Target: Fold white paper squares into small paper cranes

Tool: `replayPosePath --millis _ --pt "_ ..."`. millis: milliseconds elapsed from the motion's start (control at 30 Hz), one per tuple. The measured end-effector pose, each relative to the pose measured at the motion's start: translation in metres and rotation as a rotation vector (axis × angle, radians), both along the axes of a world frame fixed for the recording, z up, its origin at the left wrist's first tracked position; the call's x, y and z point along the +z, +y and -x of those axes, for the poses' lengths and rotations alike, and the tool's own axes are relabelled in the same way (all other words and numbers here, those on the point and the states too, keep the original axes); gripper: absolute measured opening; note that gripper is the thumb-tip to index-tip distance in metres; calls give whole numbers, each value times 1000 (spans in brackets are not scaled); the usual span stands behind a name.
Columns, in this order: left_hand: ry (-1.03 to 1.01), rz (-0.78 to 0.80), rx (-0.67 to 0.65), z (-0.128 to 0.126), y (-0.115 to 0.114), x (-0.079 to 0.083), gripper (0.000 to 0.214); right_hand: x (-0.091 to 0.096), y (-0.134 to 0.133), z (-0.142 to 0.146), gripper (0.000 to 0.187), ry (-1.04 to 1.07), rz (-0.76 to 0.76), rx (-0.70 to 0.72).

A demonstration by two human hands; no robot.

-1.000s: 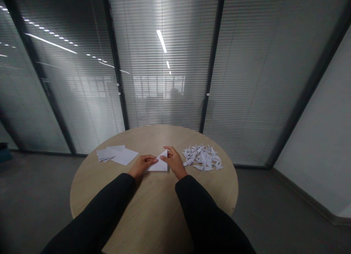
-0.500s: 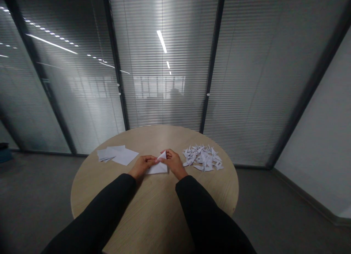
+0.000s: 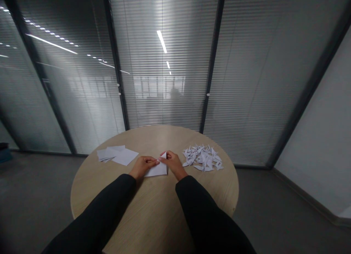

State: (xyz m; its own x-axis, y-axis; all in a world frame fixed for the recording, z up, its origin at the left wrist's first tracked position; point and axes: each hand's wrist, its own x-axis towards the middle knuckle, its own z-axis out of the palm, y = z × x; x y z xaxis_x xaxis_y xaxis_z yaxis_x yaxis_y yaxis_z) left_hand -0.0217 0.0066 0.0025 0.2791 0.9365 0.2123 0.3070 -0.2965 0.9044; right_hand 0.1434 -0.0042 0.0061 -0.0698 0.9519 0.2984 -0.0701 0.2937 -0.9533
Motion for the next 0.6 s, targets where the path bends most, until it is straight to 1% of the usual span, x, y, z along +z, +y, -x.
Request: replayPosePath --millis 200,300,433,500,600 --pt "-7 22 -5 -1 -3 4 42 3 -2 -1 27 56 5 -41" --pt "-9 22 -2 -2 -4 5 42 4 -3 -2 30 78 15 -56" --pt "-16 34 -3 -3 -5 5 44 2 -2 -3 35 77 5 -36" --pt "12 13 4 -3 -5 3 46 0 0 -3 34 48 -22 -14" --pt "68 -77 -5 -2 -6 3 44 -2 2 -2 32 5 -50 10"
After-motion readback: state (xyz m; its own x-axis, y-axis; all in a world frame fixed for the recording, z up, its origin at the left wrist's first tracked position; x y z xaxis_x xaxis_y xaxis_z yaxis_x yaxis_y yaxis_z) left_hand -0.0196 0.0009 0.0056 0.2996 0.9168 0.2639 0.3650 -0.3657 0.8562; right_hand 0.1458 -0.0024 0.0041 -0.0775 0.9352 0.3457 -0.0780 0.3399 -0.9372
